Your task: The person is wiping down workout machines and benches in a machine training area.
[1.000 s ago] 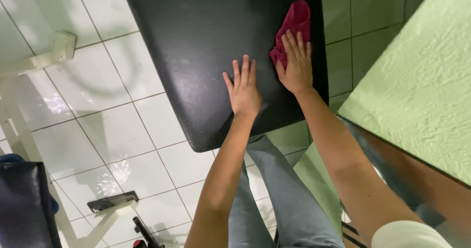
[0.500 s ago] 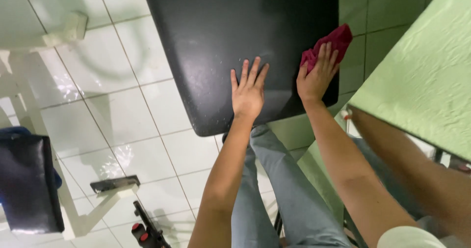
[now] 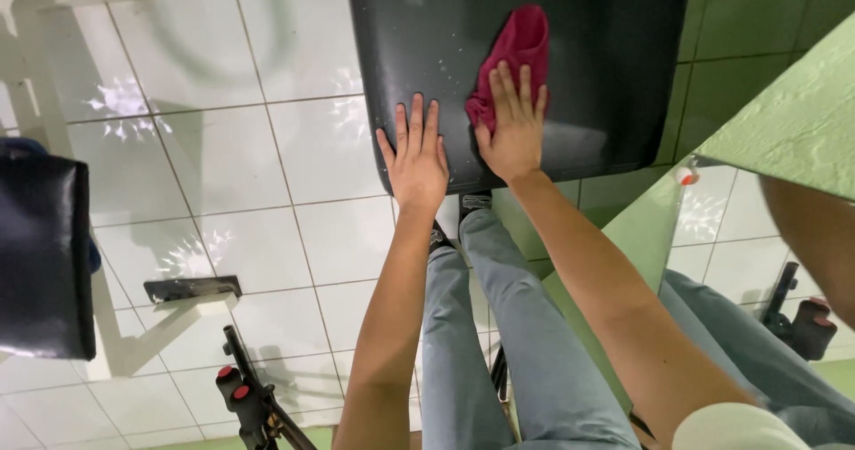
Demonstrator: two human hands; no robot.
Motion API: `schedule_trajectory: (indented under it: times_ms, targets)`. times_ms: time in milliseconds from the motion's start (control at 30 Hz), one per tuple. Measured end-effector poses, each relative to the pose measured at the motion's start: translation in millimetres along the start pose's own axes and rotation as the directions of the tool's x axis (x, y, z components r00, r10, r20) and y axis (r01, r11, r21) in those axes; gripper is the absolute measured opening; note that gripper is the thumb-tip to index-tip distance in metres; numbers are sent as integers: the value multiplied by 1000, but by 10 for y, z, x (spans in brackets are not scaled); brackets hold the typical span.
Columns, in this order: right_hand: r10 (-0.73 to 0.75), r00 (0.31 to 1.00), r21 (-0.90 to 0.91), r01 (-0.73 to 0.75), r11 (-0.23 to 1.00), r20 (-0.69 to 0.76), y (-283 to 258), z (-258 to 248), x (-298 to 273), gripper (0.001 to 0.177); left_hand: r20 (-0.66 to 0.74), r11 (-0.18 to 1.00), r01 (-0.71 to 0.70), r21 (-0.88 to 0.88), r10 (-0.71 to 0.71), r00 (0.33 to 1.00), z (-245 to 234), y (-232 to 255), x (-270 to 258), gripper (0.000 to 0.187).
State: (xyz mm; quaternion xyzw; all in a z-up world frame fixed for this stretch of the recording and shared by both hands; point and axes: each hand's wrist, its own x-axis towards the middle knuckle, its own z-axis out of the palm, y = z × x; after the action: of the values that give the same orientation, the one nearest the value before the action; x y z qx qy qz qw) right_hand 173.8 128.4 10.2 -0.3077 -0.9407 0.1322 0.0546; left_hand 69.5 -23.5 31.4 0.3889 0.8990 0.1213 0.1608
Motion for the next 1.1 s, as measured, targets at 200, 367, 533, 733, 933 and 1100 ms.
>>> schedule_trajectory:
  times_ms: [200, 367, 533, 733, 933, 1100]
  targets:
    - [-61, 995, 9, 60, 998, 82, -481, 121, 94, 84, 6, 984, 153, -86, -153, 988, -89, -301, -246, 60]
    - [-118, 969, 28, 115, 993, 218, -980, -77, 165, 83, 3, 956, 251, -152, -254, 967, -192, -352, -367, 57]
    - [-310, 918, 61, 304, 951, 246, -1177, 191, 46, 90, -95, 930, 258, -261, -291, 952, 274, -607, -627, 64]
    - [-458, 853, 128, 439, 889, 252, -1239, 52, -328, 94, -317, 880, 240, -410, -384, 867, 398, -504, -1001, 64]
    - [-479, 864, 86, 472, 878, 152, -506, -28, -857, 103, -221, 936, 214, -279, -280, 934, 363, 103, -1144, 90]
    - [-304, 943, -16, 308, 951, 133, 234, -11, -1214, 98, -131, 968, -11, -252, -23, 991, 352, 649, -980, 76]
